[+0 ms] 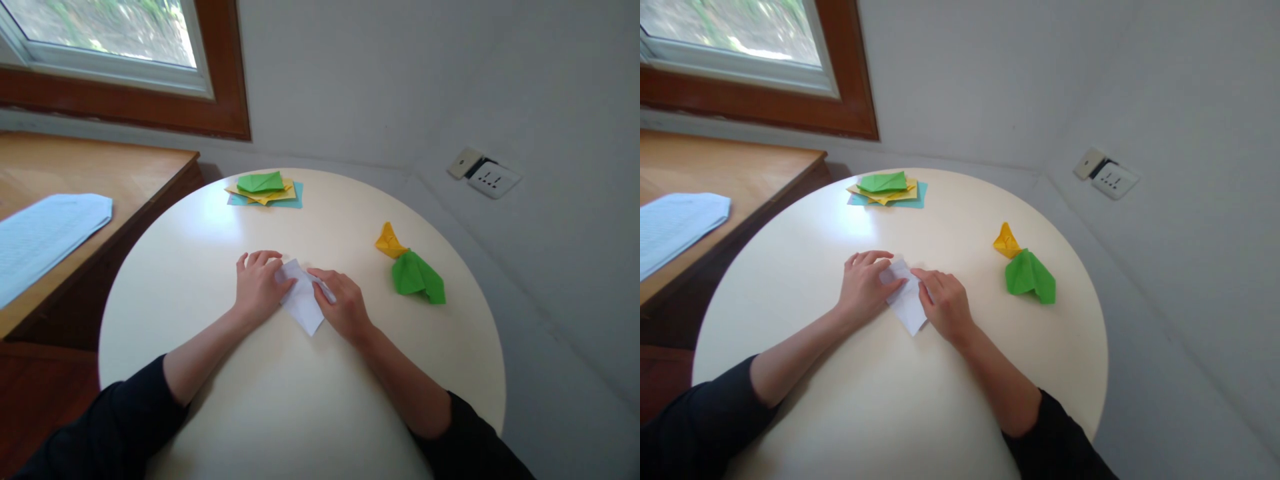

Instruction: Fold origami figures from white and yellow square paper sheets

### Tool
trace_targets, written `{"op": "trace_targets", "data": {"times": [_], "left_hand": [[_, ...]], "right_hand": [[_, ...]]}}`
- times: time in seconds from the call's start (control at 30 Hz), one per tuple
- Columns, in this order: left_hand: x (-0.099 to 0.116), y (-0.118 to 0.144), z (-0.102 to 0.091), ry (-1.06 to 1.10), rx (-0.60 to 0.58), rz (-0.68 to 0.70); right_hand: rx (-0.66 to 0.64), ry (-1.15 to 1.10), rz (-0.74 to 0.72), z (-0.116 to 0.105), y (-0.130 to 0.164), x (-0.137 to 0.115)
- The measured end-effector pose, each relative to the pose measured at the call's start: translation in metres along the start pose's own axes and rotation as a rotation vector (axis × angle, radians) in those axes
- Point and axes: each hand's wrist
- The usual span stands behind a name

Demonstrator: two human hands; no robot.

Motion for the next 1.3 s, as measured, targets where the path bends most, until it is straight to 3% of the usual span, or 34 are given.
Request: {"op": "trace_targets", "data": {"times": [0.2, 0.53, 0.87, 1.1, 1.3], "left_hand": [[-0.01, -0.002, 0.006, 0.0, 0.003, 0.043], [-0.01, -0.001, 0.01, 0.03, -0.062, 0.329], [0.001, 0.001, 0.007, -0.04, -0.224, 0.341], [0.007, 0.008, 0.009, -0.031, -0.224, 0.331], [0.011, 0.019, 0.015, -0.036, -0.246, 0.357]], "right_hand": [[-0.014, -0.043, 0.052, -0.002, 0.002, 0.007], [-0.123, -0.025, 0.142, -0.004, 0.003, 0.019], [-0.237, -0.086, 0.346, -0.002, 0.004, 0.027], [-0.199, -0.134, 0.379, 0.001, 0.007, 0.032], [-0.035, -0.209, 0.458, 0.001, 0.005, 0.031]]}}
Point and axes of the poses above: each hand's wrist, its own y-axis away from the middle knuckle, its own z-axis out of the palm, x = y × z, and after that the axes turned 3 degrees about -y, right-handed
